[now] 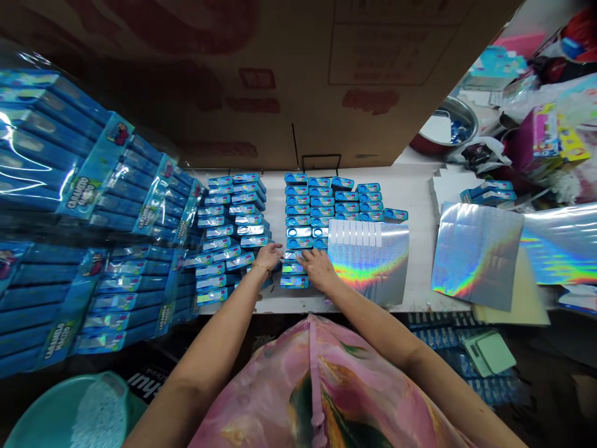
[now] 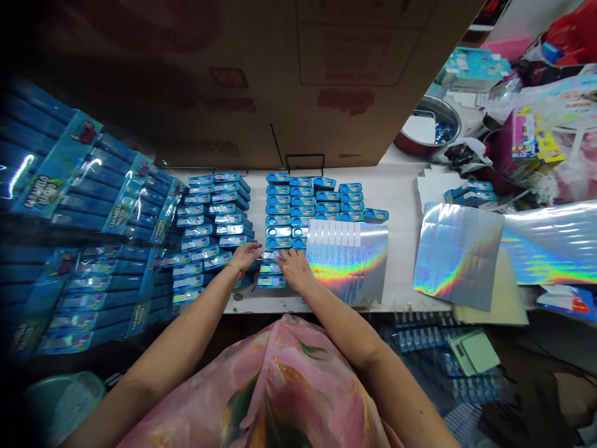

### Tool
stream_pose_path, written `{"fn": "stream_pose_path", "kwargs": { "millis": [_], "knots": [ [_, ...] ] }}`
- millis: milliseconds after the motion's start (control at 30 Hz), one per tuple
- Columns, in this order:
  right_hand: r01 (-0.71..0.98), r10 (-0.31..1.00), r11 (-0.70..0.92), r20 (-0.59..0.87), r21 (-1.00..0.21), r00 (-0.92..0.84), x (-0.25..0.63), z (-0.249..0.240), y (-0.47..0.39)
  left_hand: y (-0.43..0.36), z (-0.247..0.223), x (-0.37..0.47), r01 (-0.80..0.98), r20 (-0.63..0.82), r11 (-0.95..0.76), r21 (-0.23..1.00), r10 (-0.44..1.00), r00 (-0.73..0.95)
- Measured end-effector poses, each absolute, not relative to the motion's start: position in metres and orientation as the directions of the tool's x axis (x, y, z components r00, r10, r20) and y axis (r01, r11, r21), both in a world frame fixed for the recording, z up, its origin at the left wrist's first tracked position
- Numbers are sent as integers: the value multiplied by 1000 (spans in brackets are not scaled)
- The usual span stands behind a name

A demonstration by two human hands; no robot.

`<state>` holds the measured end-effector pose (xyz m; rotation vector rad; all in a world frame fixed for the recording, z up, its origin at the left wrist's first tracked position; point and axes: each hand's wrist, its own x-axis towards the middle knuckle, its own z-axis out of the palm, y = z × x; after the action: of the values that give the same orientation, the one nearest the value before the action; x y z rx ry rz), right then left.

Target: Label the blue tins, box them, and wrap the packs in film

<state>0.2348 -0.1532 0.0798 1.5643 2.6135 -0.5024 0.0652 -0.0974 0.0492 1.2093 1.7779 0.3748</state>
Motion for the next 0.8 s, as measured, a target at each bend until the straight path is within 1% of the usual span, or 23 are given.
{"fn": "stream_pose_path", "kwargs": {
  "millis": [133,200,300,367,500,633,800],
  "knots": [
    [868,850,434,-208,-241,-483,234,80,-153,-105,58,66,597,-453,445,668,879,-149],
    [871,851,432,-213,-235,-480,234,81,-153,-114,65,69,648,-369,402,647,909,-195],
    [873,851,425,-224,-239,-475,234,82,-154,-127,75,74,738,-194,299,606,954,-227],
    [874,850,419,-232,-244,-472,235,82,-154,-135,78,77,770,-139,270,578,962,-234],
    [881,850,409,-254,-237,-462,237,82,-154,-138,79,79,810,-149,295,507,955,-255],
    [882,854,409,-243,-234,-460,237,80,-153,-136,79,78,842,-129,255,476,967,-220],
    [886,859,404,-239,-229,-453,237,77,-153,-133,74,77,885,-164,253,391,965,-204]
  ]
}}
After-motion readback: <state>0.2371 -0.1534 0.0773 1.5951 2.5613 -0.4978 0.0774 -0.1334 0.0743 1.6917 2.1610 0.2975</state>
